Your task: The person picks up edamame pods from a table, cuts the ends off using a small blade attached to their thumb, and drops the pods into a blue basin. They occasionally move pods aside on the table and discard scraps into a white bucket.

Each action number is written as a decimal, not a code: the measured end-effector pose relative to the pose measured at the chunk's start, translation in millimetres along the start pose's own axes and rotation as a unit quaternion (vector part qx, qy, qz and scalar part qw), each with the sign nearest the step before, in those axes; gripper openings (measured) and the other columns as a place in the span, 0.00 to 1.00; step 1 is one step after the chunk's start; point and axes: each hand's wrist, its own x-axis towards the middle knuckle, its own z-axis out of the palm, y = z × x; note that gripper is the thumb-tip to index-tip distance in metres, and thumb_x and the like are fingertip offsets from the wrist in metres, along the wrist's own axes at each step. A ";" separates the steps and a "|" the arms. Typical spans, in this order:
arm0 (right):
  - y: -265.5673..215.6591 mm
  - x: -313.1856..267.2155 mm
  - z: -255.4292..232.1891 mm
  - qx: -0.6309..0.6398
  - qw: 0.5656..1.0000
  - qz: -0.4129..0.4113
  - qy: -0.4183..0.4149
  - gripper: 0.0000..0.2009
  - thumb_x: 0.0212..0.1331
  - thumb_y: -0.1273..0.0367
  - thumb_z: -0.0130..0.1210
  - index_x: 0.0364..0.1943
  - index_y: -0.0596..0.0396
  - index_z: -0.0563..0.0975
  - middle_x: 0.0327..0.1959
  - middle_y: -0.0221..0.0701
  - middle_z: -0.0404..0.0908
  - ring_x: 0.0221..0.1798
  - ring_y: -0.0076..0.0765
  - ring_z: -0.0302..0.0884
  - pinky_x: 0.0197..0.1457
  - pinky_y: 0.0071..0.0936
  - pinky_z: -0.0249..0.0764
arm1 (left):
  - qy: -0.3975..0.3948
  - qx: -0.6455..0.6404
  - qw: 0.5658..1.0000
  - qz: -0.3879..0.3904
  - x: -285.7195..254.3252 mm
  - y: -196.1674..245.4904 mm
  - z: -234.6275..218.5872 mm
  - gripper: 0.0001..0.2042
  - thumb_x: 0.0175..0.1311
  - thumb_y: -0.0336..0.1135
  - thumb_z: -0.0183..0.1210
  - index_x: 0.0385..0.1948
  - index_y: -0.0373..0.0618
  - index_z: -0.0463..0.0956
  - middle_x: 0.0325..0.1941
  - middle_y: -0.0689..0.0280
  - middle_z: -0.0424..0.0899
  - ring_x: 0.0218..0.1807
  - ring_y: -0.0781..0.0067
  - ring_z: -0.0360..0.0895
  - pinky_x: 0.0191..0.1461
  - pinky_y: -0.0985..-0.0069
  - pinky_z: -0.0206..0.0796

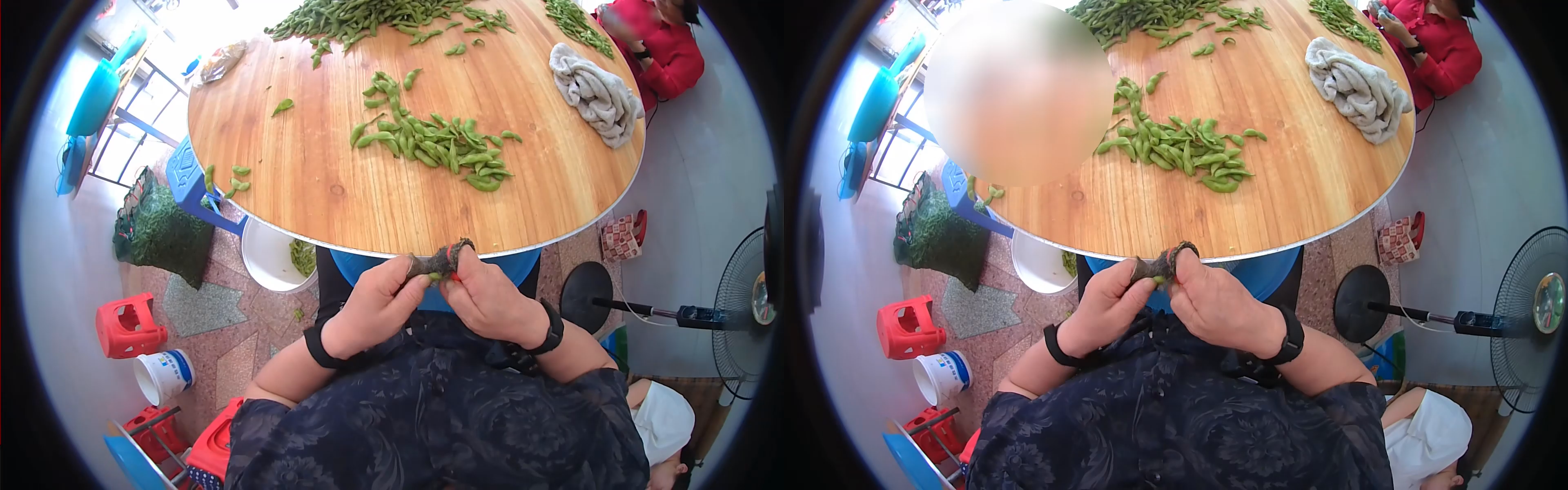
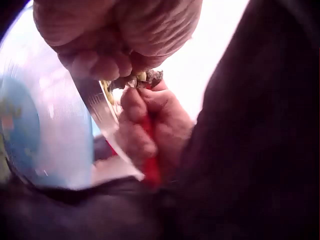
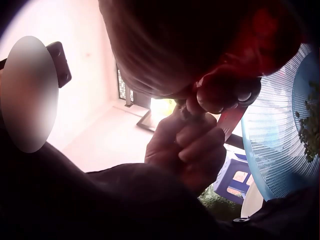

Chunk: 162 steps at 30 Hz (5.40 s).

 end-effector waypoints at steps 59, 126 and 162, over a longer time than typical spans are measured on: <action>-28.7 20.8 -14.8 -0.008 0.996 0.014 0.093 0.11 0.59 0.70 0.56 0.42 0.59 0.69 0.24 0.40 0.75 0.26 0.43 0.76 0.30 0.33 0.71 | 0.069 0.146 0.982 0.097 14.2 19.3 -4.6 0.15 0.63 0.27 0.56 0.51 0.35 0.73 0.32 0.55 0.75 0.35 0.63 0.77 0.38 0.74 0.68; -10.8 7.2 -13.0 0.411 0.884 0.196 -0.105 0.09 0.63 0.73 0.35 0.46 0.55 0.63 0.22 0.26 0.70 0.12 0.17 0.62 0.14 0.15 0.60 | 0.000 -0.201 0.973 -0.111 -4.6 1.7 3.4 0.08 0.72 0.34 0.49 0.32 0.43 0.70 0.23 0.76 0.68 0.26 0.88 0.63 0.30 0.85 0.58; -6.5 1.4 -14.5 0.613 0.733 0.215 -0.201 0.12 0.61 0.76 0.37 0.48 0.57 0.67 0.20 0.30 0.71 0.11 0.19 0.62 0.12 0.15 0.59 | -0.228 -0.546 0.767 -0.247 -4.9 -6.6 -3.3 0.19 0.70 0.52 0.50 0.37 0.42 0.71 0.21 0.72 0.69 0.21 0.80 0.66 0.28 0.84 0.59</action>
